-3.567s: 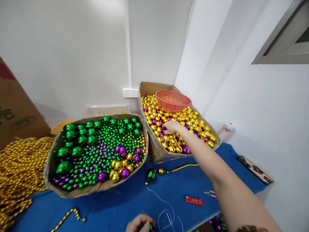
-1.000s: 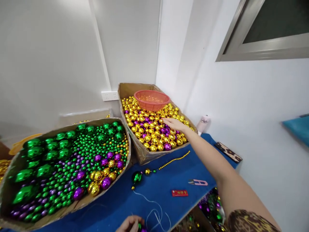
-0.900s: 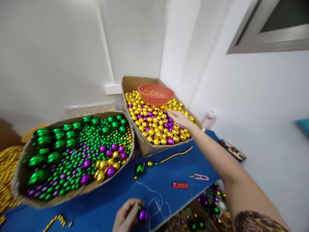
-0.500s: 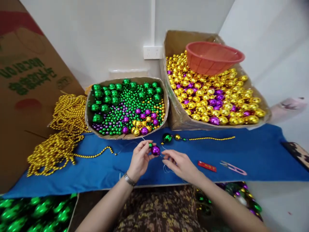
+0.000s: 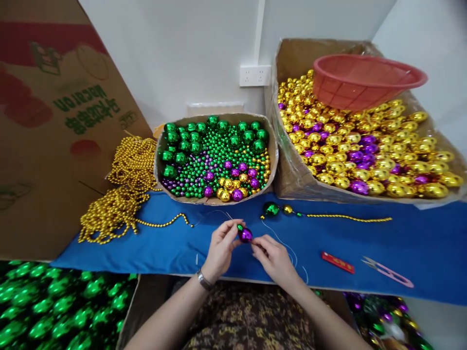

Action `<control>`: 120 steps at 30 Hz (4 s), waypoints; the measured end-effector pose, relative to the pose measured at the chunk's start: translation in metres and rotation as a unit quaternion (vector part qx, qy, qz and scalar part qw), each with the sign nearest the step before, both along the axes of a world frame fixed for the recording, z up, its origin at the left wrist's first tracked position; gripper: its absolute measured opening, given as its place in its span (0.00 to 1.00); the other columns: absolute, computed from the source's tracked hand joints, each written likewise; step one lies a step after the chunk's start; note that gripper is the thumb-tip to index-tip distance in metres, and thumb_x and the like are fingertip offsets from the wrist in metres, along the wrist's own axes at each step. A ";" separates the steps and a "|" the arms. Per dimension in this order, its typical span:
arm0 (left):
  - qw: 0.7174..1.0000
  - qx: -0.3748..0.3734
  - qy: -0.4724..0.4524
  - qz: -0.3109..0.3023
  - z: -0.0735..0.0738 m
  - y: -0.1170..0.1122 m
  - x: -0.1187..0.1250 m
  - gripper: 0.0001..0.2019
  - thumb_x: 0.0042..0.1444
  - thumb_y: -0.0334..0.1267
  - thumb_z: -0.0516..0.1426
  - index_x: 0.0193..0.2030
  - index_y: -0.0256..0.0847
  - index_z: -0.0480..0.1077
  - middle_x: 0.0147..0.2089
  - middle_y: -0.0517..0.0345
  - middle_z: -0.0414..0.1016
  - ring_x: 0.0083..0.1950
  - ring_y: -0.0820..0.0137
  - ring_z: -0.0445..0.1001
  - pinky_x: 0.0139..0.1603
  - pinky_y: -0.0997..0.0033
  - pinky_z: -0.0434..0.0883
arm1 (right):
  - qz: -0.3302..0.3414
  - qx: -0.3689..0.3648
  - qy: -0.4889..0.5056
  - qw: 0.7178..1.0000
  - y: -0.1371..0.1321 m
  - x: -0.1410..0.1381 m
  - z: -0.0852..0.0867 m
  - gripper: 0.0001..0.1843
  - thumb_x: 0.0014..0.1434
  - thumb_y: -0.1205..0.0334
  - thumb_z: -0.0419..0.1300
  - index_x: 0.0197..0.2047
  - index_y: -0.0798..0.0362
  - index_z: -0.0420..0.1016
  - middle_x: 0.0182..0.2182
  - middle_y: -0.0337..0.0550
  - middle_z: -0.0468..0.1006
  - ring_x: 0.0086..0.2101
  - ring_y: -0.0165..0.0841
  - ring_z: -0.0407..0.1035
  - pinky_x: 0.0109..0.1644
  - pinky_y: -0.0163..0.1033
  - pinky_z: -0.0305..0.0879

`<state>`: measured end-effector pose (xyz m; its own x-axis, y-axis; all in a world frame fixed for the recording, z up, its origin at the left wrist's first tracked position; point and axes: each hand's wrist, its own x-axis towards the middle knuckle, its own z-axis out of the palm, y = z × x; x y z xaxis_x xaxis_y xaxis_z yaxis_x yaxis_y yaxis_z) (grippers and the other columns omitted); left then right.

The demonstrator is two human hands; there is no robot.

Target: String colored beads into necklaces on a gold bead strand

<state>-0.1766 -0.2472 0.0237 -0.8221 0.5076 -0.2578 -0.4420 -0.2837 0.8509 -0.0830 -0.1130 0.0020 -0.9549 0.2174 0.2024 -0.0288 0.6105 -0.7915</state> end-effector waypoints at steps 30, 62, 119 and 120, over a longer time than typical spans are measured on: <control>0.868 -0.256 0.425 -0.004 0.046 -0.004 -0.110 0.15 0.52 0.42 0.60 0.46 0.40 0.72 0.45 0.50 0.73 0.40 0.66 0.72 0.40 0.67 0.71 | -0.041 0.016 0.027 0.999 0.019 0.008 0.019 0.10 0.63 0.59 0.51 0.34 0.51 0.70 0.27 0.40 0.71 0.29 0.30 0.69 0.33 0.33 0.63; 0.986 -0.016 0.167 0.011 0.027 -0.020 -0.044 0.25 0.42 0.32 0.67 0.50 0.40 0.69 0.47 0.50 0.75 0.47 0.67 0.73 0.46 0.69 0.71 | -0.025 0.052 0.065 0.996 0.006 0.007 0.017 0.07 0.64 0.62 0.52 0.37 0.49 0.70 0.32 0.42 0.74 0.32 0.32 0.70 0.38 0.36 0.66; 0.980 -0.025 0.188 -0.053 0.029 -0.023 -0.030 0.24 0.48 0.38 0.64 0.53 0.42 0.65 0.53 0.47 0.71 0.51 0.63 0.71 0.46 0.66 0.71 | -0.057 -0.474 -0.046 0.877 -0.013 -0.008 -0.027 0.22 0.52 0.48 0.64 0.45 0.50 0.66 0.32 0.40 0.74 0.29 0.30 0.70 0.35 0.37 0.69; 0.976 -0.032 0.208 -0.055 0.033 -0.025 -0.038 0.22 0.51 0.41 0.61 0.53 0.42 0.65 0.53 0.46 0.72 0.52 0.62 0.71 0.47 0.65 0.71 | -0.058 -0.483 -0.042 0.873 -0.013 -0.008 -0.026 0.22 0.52 0.49 0.65 0.45 0.50 0.66 0.32 0.41 0.74 0.28 0.30 0.70 0.35 0.37 0.69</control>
<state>-0.2143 -0.2722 0.0564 -0.8034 0.5930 0.0535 -0.0786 -0.1947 0.9777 -0.0912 -0.1261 -0.0236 -0.9174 0.3448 -0.1988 0.0716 -0.3483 -0.9347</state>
